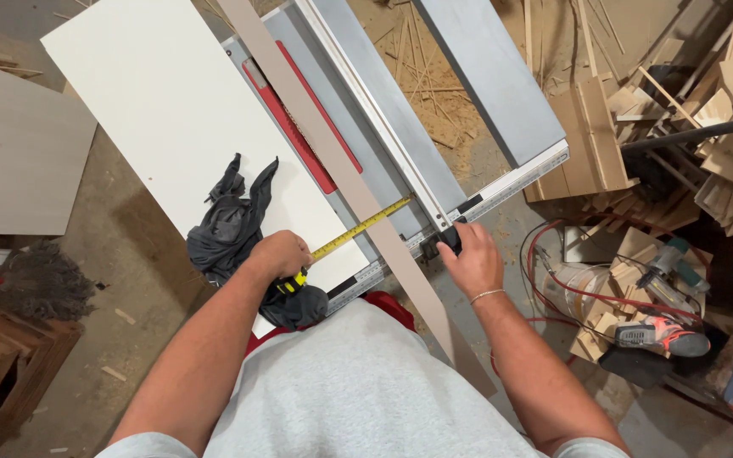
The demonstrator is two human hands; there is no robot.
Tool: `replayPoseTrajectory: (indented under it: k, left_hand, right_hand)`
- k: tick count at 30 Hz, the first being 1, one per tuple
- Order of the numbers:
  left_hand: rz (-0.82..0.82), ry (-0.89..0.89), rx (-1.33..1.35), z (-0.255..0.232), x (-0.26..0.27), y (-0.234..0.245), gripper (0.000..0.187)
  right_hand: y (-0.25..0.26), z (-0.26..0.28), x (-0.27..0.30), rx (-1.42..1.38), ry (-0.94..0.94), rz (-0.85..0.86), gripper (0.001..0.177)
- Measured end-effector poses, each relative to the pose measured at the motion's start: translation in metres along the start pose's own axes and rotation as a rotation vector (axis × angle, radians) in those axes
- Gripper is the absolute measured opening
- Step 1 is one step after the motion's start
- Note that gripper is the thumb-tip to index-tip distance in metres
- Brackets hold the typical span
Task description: Measuring and positioning wooden boards on a table saw for cutting.
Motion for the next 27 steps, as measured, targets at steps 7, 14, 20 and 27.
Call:
replayPoseTrajectory:
  k: [7,14,20,27]
  left_hand:
    - [0.011,0.001,-0.027,-0.002,0.000,0.003,0.021]
    - [0.014,-0.001,-0.046,-0.001,-0.004,0.001,0.022]
    - [0.005,0.004,-0.044,-0.001,-0.002,0.002,0.022]
    - [0.008,0.004,-0.037,-0.002,0.001,0.002,0.021]
  right_hand:
    - [0.009,0.025,-0.013,-0.095,0.053,-0.059,0.055]
    - [-0.004,0.029,-0.020,-0.088,0.079,-0.048,0.054]
    - [-0.014,0.027,-0.030,-0.075,0.086,-0.034,0.050]
    - [-0.016,0.033,-0.035,-0.011,0.076,-0.011,0.051]
Point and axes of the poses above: each hand's wrist, its own x-axis away from the middle knuckle, its own y-axis out of the back of the hand, z = x × y, the point moved 9 cm from there along -x, towards the middle knuckle, and after that the axes turned 6 degrees about -z, right-handed, at the moved point
